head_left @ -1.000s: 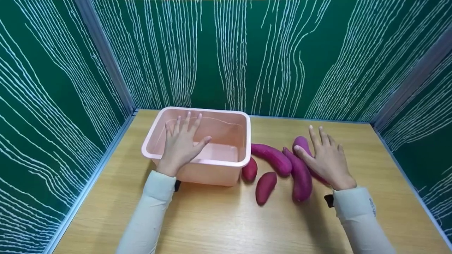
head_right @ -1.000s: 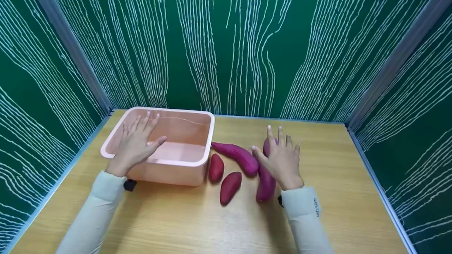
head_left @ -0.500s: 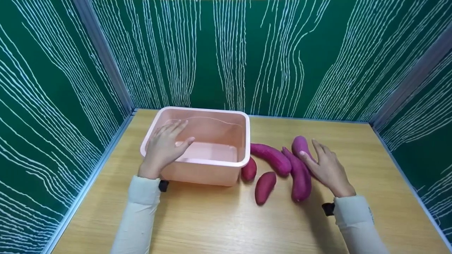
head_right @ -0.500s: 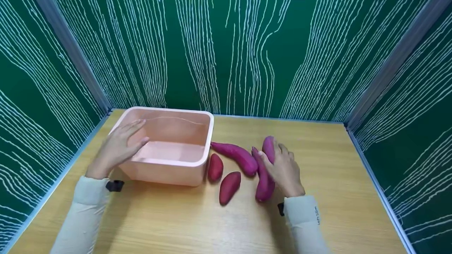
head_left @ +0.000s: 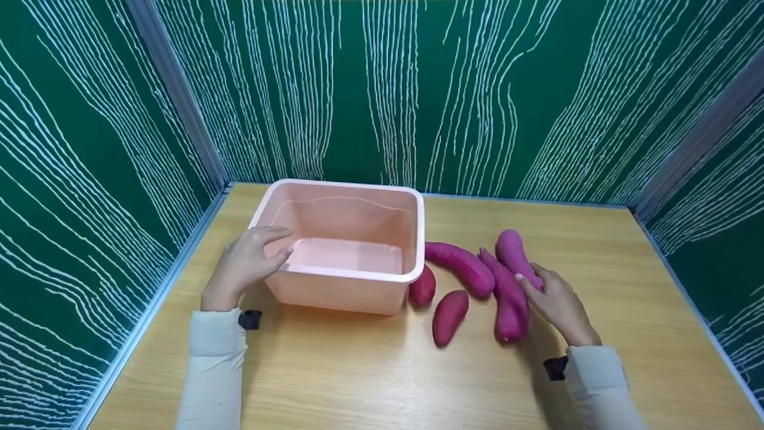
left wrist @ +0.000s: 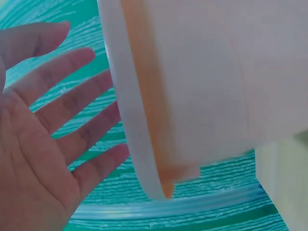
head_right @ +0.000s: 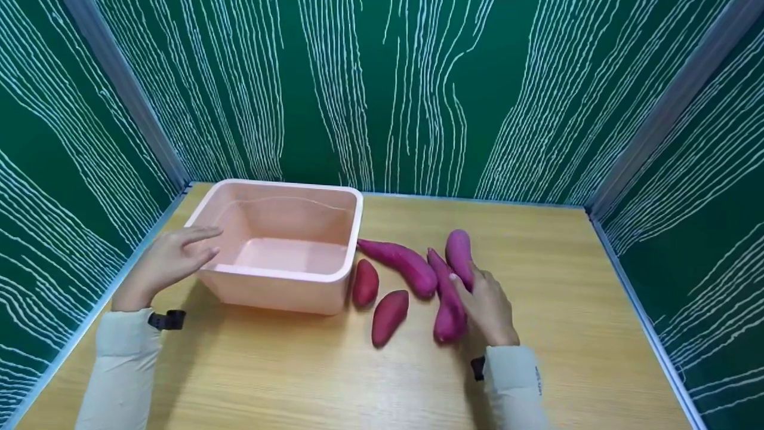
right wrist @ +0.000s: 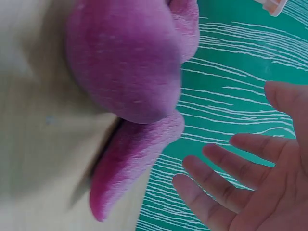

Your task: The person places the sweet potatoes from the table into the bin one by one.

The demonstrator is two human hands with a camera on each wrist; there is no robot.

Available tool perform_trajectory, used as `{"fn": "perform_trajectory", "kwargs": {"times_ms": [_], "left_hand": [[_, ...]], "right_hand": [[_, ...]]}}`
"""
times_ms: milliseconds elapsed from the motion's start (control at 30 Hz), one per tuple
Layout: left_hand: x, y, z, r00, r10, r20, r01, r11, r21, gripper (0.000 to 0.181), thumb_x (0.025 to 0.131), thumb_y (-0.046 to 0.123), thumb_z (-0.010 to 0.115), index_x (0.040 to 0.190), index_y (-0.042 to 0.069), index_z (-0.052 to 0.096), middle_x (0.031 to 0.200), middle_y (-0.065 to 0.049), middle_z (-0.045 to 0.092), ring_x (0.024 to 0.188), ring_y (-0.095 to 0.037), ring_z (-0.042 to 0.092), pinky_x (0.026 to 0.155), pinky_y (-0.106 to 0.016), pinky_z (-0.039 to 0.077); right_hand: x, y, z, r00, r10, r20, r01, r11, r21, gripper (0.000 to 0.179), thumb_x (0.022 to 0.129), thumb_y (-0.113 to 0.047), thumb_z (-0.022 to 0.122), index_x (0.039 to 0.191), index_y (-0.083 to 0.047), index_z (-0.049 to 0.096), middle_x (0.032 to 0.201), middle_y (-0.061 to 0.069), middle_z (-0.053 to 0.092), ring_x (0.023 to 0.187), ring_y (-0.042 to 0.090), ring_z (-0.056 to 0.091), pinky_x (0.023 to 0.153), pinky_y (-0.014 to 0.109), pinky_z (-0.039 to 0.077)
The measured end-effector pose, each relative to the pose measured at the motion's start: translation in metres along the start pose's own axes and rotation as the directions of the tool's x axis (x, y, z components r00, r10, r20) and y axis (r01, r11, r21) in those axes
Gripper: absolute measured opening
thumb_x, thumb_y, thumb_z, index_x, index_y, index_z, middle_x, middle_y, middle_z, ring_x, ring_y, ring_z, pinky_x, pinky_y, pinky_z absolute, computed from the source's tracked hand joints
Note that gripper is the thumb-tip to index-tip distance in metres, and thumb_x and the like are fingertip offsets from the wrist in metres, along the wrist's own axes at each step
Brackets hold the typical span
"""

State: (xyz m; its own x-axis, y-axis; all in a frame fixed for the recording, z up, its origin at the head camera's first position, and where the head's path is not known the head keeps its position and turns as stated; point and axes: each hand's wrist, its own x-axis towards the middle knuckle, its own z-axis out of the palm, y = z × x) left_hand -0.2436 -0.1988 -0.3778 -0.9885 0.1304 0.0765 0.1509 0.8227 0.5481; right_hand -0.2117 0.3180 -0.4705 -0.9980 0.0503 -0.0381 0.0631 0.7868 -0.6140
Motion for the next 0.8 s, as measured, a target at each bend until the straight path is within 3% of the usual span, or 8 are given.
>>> {"fn": "perform_trajectory", "kwargs": {"times_ms": [133,300,533,800], "left_hand": [[-0.003,-0.01,-0.004,0.999,-0.026,0.032,0.027,0.999,-0.043,0.048,0.09,0.039,0.065,0.132,0.018,0.06,0.143,-0.008,0.051,0.136,-0.036,0.039,0.108,-0.065,0.029],[-0.008,-0.02,-0.006,0.996,-0.048,0.069,0.056,0.991,-0.121,0.045,0.088,0.038,0.068,0.129,0.02,0.062,0.143,-0.007,0.05,0.136,-0.036,0.037,0.103,-0.063,0.038],[-0.012,-0.033,-0.007,0.998,0.022,0.063,-0.011,0.985,-0.17,0.042,0.084,0.031,0.074,0.122,0.015,0.068,0.136,-0.011,0.056,0.132,-0.038,0.041,0.101,-0.057,0.043],[-0.011,-0.037,-0.008,0.995,0.071,0.075,-0.057,0.984,-0.167,0.028,0.084,0.018,0.075,0.11,0.009,0.073,0.117,-0.013,0.065,0.11,-0.032,0.061,0.089,-0.043,0.055]], "right_hand": [[0.0,0.007,0.005,1.0,-0.01,-0.004,0.01,1.0,0.018,0.078,0.098,-0.053,0.041,0.146,0.007,0.029,0.136,0.036,0.042,0.115,0.046,0.049,0.096,0.06,0.043],[-0.001,0.013,0.01,0.999,0.017,0.038,-0.02,0.997,0.077,0.078,0.099,-0.052,0.041,0.148,0.007,0.025,0.144,0.038,0.032,0.13,0.05,0.038,0.105,0.061,0.036],[-0.001,0.019,0.017,0.993,0.067,0.102,-0.081,0.986,0.146,0.081,0.098,-0.053,0.041,0.148,0.008,0.023,0.149,0.035,0.027,0.137,0.049,0.028,0.111,0.058,0.029],[-0.002,0.027,0.026,0.989,0.086,0.118,-0.104,0.983,0.154,0.079,0.099,-0.051,0.042,0.145,0.012,0.026,0.147,0.035,0.031,0.138,0.049,0.026,0.113,0.058,0.027]]}}
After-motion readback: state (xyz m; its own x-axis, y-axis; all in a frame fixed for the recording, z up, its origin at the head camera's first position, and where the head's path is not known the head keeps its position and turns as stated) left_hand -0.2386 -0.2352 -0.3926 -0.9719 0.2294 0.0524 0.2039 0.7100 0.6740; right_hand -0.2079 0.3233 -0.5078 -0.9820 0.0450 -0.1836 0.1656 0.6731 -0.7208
